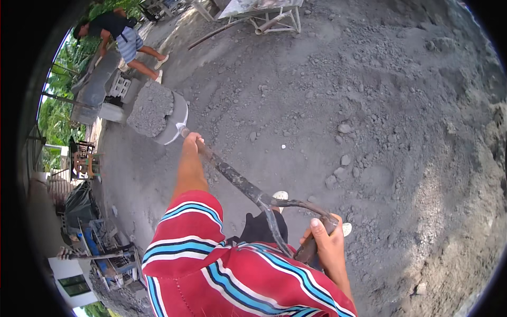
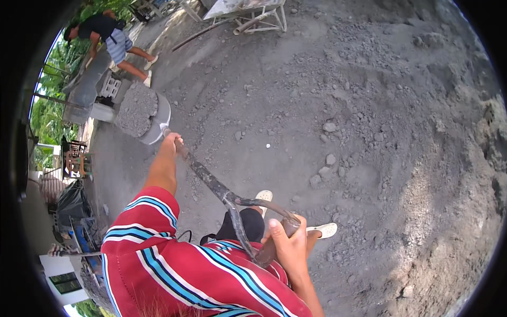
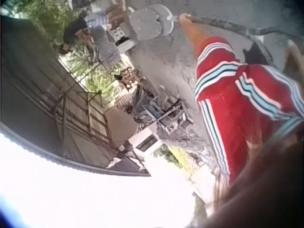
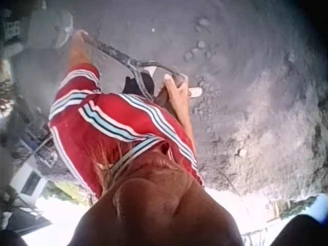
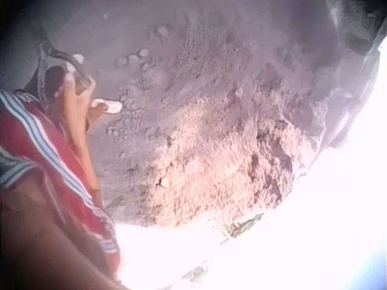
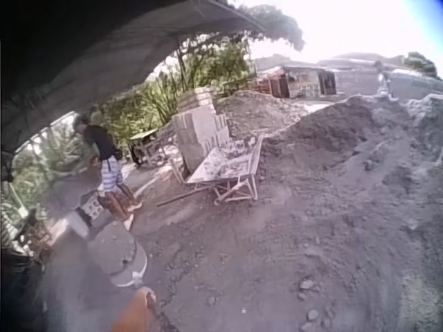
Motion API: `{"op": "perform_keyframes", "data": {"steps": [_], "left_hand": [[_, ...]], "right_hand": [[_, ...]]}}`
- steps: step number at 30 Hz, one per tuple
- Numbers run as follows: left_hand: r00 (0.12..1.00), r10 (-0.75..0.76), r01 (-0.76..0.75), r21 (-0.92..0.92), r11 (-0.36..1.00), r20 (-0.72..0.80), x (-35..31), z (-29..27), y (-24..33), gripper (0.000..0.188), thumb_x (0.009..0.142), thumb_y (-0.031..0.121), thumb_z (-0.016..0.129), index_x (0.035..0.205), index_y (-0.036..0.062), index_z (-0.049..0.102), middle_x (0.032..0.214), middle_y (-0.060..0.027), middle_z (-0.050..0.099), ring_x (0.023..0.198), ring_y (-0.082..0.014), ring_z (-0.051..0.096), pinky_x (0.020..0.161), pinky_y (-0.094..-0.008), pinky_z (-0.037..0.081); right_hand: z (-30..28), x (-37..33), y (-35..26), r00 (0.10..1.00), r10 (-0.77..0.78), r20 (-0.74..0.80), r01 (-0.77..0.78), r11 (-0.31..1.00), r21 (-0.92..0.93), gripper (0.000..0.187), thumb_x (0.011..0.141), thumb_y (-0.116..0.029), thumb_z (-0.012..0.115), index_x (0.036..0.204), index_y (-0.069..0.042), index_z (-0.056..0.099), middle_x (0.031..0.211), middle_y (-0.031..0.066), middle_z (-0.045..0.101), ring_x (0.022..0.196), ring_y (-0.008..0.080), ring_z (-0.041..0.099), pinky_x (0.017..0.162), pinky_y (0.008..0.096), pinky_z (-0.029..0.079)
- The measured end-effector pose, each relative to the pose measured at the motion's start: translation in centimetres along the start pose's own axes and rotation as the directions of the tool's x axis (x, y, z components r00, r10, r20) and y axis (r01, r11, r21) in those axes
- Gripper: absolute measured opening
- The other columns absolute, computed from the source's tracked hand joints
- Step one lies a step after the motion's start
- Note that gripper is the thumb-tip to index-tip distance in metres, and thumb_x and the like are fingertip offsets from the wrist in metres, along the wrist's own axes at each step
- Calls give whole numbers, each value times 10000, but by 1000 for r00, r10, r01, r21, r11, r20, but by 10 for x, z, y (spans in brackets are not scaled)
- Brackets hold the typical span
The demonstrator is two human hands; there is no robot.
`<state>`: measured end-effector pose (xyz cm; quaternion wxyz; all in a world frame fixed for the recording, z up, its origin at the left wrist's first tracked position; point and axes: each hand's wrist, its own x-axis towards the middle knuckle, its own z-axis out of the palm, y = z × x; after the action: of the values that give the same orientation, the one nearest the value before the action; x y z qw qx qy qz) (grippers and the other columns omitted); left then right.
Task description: Shoveling sand and gravel and using a pickaxe to break up clumps at a construction site.
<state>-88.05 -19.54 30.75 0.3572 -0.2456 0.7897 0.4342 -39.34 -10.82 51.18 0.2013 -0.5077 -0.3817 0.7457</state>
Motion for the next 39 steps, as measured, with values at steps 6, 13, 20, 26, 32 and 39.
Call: {"op": "perform_keyframes", "data": {"steps": [6,13,20,26,32,39], "left_hand": [[885,-466,460,174,871,-5,69,101,-159,54,641,77,501,629,104,457,503,-1,460,438,-137,488,415,-312,438],[607,-675,526,425,736,419,-128,288,-311,185,729,186,459,571,113,397,486,8,435,427,-149,435,462,-299,402],[348,-418,230,355,906,839,-332,391,-348,188,620,226,523,512,112,421,494,-14,451,491,-164,452,528,-322,389],[363,-571,-1,613,790,736,-437,483,-432,218,636,232,550,510,127,406,465,5,412,456,-141,419,495,-302,368],[272,-901,-95,941,325,338,-502,449,-635,199,592,185,556,536,129,373,492,-4,366,475,-170,407,503,-335,363],[282,-878,153,922,-356,-386,-571,273,-766,163,578,193,565,564,117,422,518,-10,419,491,-175,429,503,-335,363]], "right_hand": [[-27,-10,-7,953,122,-278,-106,992,73,455,713,-245,585,944,36,313,646,71,472,485,111,480,422,231,414],[-141,-187,6,650,9,-760,132,984,124,385,664,-195,620,921,-5,405,574,41,477,451,103,462,422,210,381],[-209,-318,160,323,111,-940,506,819,271,416,624,-302,643,870,-39,436,587,52,482,509,128,493,434,211,390],[-217,-303,267,-44,619,-784,672,599,435,378,693,-420,528,649,-52,453,454,42,436,352,132,420,324,231,353],[-154,-350,269,-367,880,-302,801,464,378,364,704,-451,467,571,-115,417,417,22,394,344,155,402,327,259,355],[-62,-440,122,-783,615,92,501,535,680,323,736,-385,394,724,-75,483,586,59,477,502,205,438,468,340,374]]}}
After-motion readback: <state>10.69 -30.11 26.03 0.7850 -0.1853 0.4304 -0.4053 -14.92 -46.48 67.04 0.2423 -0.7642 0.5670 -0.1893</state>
